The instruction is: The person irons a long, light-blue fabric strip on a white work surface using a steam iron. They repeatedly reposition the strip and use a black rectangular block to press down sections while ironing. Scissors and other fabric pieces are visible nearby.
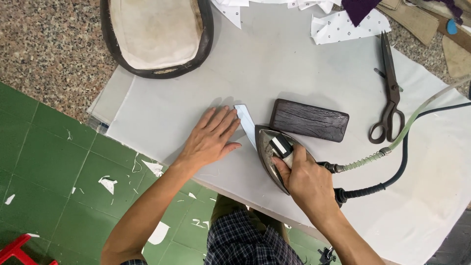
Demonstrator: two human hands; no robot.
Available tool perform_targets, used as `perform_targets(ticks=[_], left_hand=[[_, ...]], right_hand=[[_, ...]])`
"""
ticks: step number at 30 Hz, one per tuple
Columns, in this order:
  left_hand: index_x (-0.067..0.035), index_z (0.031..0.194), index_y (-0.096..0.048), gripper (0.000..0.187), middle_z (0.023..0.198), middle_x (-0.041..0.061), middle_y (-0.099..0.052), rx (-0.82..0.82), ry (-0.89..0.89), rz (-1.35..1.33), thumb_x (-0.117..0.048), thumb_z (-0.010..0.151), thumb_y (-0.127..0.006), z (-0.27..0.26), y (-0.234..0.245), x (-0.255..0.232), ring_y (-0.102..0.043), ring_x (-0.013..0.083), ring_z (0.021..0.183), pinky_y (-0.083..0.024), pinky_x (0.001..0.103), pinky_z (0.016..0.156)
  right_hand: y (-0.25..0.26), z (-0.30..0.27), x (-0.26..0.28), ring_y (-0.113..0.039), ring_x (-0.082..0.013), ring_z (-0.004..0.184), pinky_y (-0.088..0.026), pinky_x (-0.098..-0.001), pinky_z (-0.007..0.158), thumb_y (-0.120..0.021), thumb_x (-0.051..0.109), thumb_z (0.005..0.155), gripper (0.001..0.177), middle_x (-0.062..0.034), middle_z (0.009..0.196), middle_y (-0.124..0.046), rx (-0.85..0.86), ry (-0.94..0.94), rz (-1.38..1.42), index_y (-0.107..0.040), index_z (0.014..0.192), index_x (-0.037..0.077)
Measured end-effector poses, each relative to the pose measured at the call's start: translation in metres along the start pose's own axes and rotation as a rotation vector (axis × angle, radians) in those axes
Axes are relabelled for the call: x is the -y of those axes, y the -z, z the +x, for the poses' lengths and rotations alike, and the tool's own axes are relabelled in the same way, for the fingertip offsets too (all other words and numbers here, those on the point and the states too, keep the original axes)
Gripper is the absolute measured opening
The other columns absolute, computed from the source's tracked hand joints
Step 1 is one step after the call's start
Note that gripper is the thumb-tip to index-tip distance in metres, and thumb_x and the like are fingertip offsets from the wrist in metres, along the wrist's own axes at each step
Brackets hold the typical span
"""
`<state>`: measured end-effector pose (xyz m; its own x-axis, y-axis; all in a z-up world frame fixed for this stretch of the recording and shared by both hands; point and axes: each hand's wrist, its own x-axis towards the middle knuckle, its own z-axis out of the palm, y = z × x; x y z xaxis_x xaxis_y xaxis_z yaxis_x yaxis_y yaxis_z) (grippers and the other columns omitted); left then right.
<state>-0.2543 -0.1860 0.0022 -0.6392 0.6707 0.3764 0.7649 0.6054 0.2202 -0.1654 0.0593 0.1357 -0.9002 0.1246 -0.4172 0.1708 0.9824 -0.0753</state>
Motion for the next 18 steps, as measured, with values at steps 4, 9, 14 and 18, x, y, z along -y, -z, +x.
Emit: perform_targets(ticks=[4,9,14,18], left_hand=[[-0.008,0.133,-0.068,0.058,0.144,0.014,-0.062,0.019,-0.031,-0.018,-0.055,0.1,-0.059,0.007,0.009,0.007,-0.054,0.0296,0.137,-0.037,0.05,0.12],[-0.007,0.128,-0.07,0.054,0.137,0.014,-0.065,-0.033,-0.044,0.019,-0.052,0.1,-0.06,0.006,0.007,0.018,-0.058,0.0289,0.133,-0.041,0.05,0.118],[-0.007,0.127,-0.07,0.052,0.135,0.012,-0.066,-0.031,-0.091,0.019,-0.051,0.101,-0.06,0.008,-0.002,0.018,-0.058,0.0284,0.133,-0.042,0.049,0.118],[-0.008,0.136,-0.067,0.062,0.146,0.009,-0.06,0.141,-0.166,0.126,-0.059,0.104,-0.052,0.017,0.013,0.015,-0.05,0.0283,0.141,-0.038,0.047,0.12]], right_hand=[[-0.001,0.002,-0.001,-0.078,-0.0381,0.071,-0.062,-0.0484,0.063,-0.054,0.061,0.099,0.061,-0.0187,0.084,-0.074,0.017,-0.01,0.004,-0.06,0.123,0.005],[0.0,0.003,-0.001,-0.078,-0.0384,0.072,-0.062,-0.0486,0.063,-0.052,0.064,0.098,0.064,-0.019,0.088,-0.075,0.022,-0.02,-0.007,-0.059,0.125,0.006],[0.013,0.004,0.005,-0.078,-0.0388,0.086,-0.063,-0.0503,0.07,-0.053,0.06,0.099,0.061,-0.0165,0.099,-0.071,0.013,-0.012,0.063,-0.06,0.129,0.007],[-0.007,0.009,-0.006,-0.071,-0.0453,0.078,-0.058,-0.061,0.057,-0.046,0.063,0.096,0.065,-0.0142,0.117,-0.062,0.102,-0.035,0.125,-0.045,0.137,0.012]])
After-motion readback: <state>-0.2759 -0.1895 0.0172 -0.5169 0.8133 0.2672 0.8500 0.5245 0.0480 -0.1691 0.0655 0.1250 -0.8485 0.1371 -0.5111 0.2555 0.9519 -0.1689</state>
